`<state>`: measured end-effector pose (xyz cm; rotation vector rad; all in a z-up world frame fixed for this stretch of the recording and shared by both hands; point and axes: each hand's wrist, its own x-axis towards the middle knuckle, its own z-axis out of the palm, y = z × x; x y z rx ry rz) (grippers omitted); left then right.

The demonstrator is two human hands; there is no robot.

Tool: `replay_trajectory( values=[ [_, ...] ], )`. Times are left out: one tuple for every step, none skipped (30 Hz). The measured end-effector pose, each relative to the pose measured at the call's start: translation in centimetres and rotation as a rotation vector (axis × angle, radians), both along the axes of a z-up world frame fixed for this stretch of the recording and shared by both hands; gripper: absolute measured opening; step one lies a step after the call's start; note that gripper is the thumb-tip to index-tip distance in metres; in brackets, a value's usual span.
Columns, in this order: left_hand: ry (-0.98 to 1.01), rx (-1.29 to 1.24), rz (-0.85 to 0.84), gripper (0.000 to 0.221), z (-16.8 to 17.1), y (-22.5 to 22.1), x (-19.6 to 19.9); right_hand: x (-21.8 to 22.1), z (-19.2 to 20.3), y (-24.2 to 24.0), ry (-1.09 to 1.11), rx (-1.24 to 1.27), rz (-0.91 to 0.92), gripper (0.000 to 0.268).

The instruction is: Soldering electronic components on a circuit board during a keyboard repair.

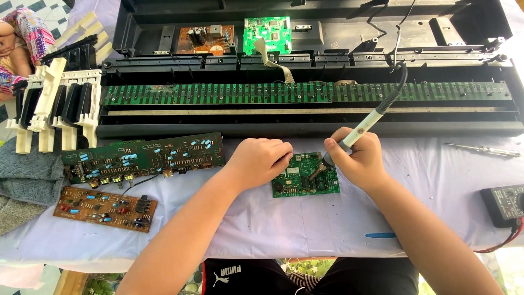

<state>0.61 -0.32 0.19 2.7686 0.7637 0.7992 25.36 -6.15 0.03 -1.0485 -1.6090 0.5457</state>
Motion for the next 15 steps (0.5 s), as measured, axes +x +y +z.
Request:
replay_trajectory(
  values=[
    [-0.003, 0.003, -0.005, 0.021, 0.0, 0.0, 0.0, 0.1, -0.1, 0.0, -0.009, 0.009, -0.016, 0.029],
    [-0.004, 0.000, -0.004, 0.021, 0.0, 0.0, 0.0, 0.3, -0.3, 0.0, -0.011, 0.006, -0.014, 0.029],
    [-0.004, 0.009, -0.006, 0.020, -0.1, -0.1, 0.0, 0.4, -0.4, 0.1, -0.009, -0.006, -0.026, 0.028],
    [-0.004, 0.021, -0.007, 0.020, 0.0, 0.0, 0.0, 0.6, -0.5, 0.2, -0.008, -0.015, -0.038, 0.027],
    [-0.005, 0.021, -0.007, 0.020, 0.0, 0.0, -0.1, 0.5, -0.5, 0.2, -0.008, -0.014, -0.037, 0.027],
    [-0.005, 0.024, -0.007, 0.020, 0.0, 0.0, -0.1, 0.5, -0.5, 0.2, -0.007, -0.015, -0.040, 0.028],
    [-0.005, 0.027, -0.008, 0.020, -0.1, 0.0, -0.1, 0.4, -0.5, 0.2, -0.005, -0.016, -0.044, 0.028],
    [-0.006, 0.026, -0.008, 0.020, -0.1, 0.0, -0.1, 0.4, -0.3, 0.1, -0.005, -0.017, -0.044, 0.028],
    [-0.006, 0.025, -0.009, 0.020, -0.1, 0.0, -0.1, 0.3, -0.1, 0.0, 0.024, -0.009, -0.022, 0.032],
    [-0.007, 0.022, -0.009, 0.020, -0.1, 0.0, -0.1, 0.2, 0.1, 0.0, 0.053, -0.001, 0.003, 0.035],
    [-0.008, 0.022, -0.006, 0.020, -0.2, 0.0, -0.1, 0.2, 0.1, -0.1, 0.052, -0.002, 0.005, 0.035],
    [0.000, 0.023, -0.009, 0.021, -0.2, 0.0, -0.1, 0.2, 0.2, -0.1, 0.042, -0.016, 0.020, 0.035],
    [0.008, 0.024, -0.012, 0.022, -0.2, 0.0, -0.1, 0.2, 0.3, -0.1, 0.032, -0.030, 0.035, 0.035],
    [0.007, 0.023, -0.010, 0.022, -0.2, 0.0, -0.2, 0.0, 0.4, -0.1, 0.030, -0.031, 0.038, 0.035],
    [0.011, 0.029, -0.010, 0.022, -0.3, 0.1, -0.2, -0.2, 0.5, -0.2, 0.026, -0.034, 0.045, 0.035]
  ],
)
